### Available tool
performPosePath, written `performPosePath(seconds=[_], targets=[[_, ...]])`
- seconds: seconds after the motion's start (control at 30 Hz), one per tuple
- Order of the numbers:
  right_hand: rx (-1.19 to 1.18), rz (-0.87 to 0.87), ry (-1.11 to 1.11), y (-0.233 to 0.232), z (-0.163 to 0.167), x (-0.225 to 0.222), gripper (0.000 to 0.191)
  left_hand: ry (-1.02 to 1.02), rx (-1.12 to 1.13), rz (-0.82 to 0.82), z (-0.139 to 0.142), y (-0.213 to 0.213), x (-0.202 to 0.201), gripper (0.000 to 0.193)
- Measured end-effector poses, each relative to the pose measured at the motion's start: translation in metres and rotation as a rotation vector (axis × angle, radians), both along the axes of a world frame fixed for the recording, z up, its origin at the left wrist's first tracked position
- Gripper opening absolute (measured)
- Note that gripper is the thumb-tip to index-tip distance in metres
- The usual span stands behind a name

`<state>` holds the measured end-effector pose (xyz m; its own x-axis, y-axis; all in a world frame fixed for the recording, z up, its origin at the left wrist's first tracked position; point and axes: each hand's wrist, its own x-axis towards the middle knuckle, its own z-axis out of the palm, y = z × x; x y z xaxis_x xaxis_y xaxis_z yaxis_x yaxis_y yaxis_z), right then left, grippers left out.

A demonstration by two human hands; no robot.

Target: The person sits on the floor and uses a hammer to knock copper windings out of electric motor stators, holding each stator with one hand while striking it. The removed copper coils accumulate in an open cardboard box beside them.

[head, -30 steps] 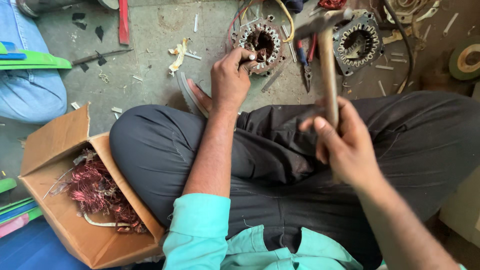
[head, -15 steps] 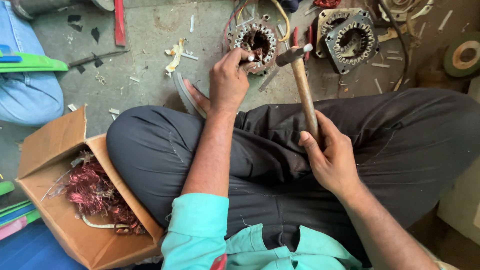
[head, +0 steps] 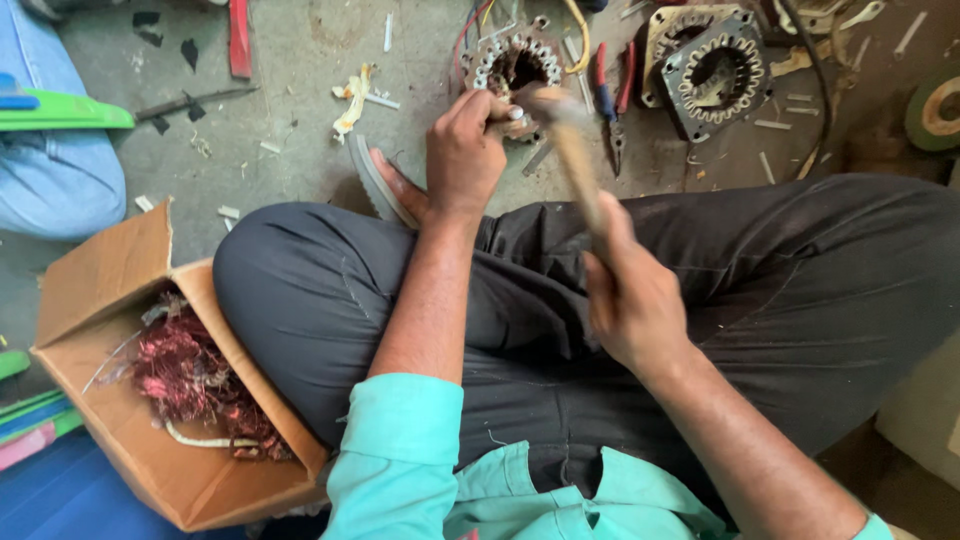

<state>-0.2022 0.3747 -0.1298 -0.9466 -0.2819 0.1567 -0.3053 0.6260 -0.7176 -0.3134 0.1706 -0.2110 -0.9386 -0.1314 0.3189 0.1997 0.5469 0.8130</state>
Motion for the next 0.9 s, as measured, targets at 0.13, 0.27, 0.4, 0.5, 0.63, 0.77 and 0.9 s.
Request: performPosePath(seconds=[0.13, 0.27, 0.4, 0.5, 0.63, 0.77, 0.9], targets=[[-0.018, -0.070, -0.208, 0.002, -0.004, 0.000, 0.060, -0.004, 0.029, -0.014, -0.001, -0.002, -0.002, 0.018], [-0.016, 0.000, 0.022, 0.001, -0.005, 0.001, 0.057, -0.006, -0.014, 0.005, -0.002, -0.003, 0.000, 0.019], [0.050, 0.024, -0.137, -0.001, -0.006, -0.002, 0.060, -0.035, 0.036, -0.006, 0.001, -0.003, -0.002, 0.018], [-0.028, 0.018, 0.007, -0.001, -0.007, -0.001, 0.054, 0.015, 0.008, -0.007, 0.001, -0.003, -0.003, 0.020], [0.040, -0.002, -0.126, 0.000, -0.011, 0.000, 0.058, -0.028, 0.014, -0.001, 0.003, -0.002, -0.003, 0.017], [-0.096, -0.069, -0.144, 0.003, -0.011, 0.001, 0.055, -0.032, 0.075, -0.014, 0.005, -0.001, -0.005, 0.020], [-0.023, -0.056, -0.135, 0.000, -0.010, 0.000, 0.055, -0.019, 0.025, 0.013, 0.008, -0.002, -0.004, 0.018]])
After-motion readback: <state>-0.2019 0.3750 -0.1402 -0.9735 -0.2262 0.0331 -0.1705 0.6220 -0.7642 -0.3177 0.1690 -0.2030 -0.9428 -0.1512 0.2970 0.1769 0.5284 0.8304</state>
